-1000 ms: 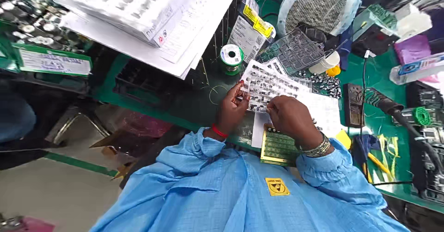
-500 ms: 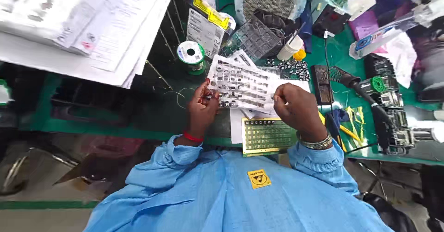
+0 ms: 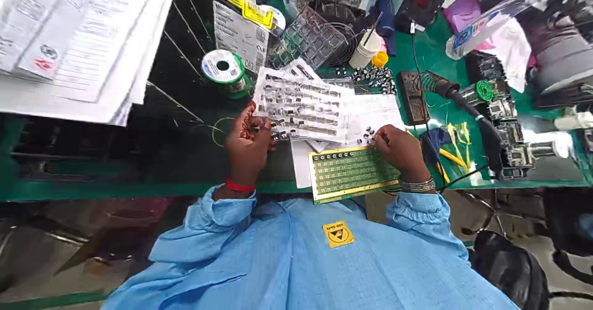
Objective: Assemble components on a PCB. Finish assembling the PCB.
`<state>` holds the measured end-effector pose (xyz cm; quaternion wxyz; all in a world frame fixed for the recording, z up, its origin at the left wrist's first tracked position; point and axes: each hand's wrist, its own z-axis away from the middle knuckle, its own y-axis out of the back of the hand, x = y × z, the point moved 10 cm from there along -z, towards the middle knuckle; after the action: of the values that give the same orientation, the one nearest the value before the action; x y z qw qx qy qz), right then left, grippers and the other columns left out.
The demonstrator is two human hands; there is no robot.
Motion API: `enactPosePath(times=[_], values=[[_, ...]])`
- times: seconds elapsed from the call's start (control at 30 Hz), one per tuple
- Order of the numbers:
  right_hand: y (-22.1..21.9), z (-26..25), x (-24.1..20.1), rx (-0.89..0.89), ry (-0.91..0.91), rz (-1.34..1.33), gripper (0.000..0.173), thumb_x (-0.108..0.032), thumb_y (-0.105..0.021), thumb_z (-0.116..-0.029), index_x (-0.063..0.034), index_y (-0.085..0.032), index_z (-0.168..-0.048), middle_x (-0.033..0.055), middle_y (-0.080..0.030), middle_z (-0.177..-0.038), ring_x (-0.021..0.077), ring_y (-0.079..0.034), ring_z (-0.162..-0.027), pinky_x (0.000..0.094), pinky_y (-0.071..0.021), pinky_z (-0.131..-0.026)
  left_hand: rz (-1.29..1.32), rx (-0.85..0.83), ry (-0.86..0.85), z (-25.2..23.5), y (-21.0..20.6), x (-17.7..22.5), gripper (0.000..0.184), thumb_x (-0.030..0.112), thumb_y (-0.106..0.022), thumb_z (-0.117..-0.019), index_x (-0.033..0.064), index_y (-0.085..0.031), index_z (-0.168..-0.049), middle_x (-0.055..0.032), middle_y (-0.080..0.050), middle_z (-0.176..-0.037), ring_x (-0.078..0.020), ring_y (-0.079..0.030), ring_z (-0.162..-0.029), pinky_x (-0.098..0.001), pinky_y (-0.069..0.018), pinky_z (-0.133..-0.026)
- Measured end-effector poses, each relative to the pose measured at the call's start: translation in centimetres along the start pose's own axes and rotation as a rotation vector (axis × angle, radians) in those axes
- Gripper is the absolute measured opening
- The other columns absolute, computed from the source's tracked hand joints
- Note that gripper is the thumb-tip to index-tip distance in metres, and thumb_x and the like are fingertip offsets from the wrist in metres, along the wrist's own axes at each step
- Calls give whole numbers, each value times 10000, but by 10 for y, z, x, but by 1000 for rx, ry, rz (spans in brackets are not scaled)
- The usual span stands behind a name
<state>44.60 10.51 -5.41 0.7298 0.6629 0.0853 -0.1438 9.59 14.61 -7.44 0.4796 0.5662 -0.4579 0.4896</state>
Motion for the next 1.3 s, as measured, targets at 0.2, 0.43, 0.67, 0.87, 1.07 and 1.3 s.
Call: enactPosePath(times=[0.2,0.43,0.67,0.87,1.07,1.3], values=[[34,-3,-48,243,236,-85,233,-189,-596,-1013,-28,-746,-1092,173,-734,-948,338,-713,-836,575,-555,-745,25,8,4,0,0,2,522,96,-617,-977,-66,-436,-1439,-59,-653,-1007,-29,-652,-667,-213,-590,-601],[16,-13,-178,254,655,-158,170,-134,-661,-948,-68,-792,-1034,133,-744,-961,308,-714,-906,478,-574,-768,18,8,4,-1,0,2,507,89,-624,-976,-62,-462,-1432,-64,-674,-989,-24,-639,-651,-204,-576,-589],[-10,-34,-206,77,581,25,140,-111,-654,-942,-29,-767,-940,164,-725,-887,376,-703,-879,544,-550,-731,31,28,-6,-2,1,-1,499,90,-622,-966,-73,-478,-1415,-75,-676,-994,-33,-636,-636,-207,-571,-579],[-16,-46,-208,-14,581,38,175,-152,-613,-943,-1,-702,-937,178,-690,-868,382,-694,-856,556,-537,-684,21,14,7,-2,0,0,514,101,-620,-970,-61,-464,-1431,-62,-669,-995,-30,-639,-643,-206,-579,-586],[47,-27,-156,216,468,-107,166,-117,-549,-983,-10,-676,-992,140,-669,-869,303,-673,-785,511,-543,-663,19,-1,30,0,0,-2,535,112,-614,-972,-46,-439,-1451,-61,-656,-1028,-40,-652,-661,-226,-591,-593],[24,-16,-28,73,-17,30,209,-142,-549,-1011,6,-693,-1045,218,-693,-898,430,-685,-844,651,-506,-706,26,5,-10,-1,0,1,539,95,-616,-966,-84,-417,-1434,-29,-646,-998,-8,-644,-650,-192,-585,-583]])
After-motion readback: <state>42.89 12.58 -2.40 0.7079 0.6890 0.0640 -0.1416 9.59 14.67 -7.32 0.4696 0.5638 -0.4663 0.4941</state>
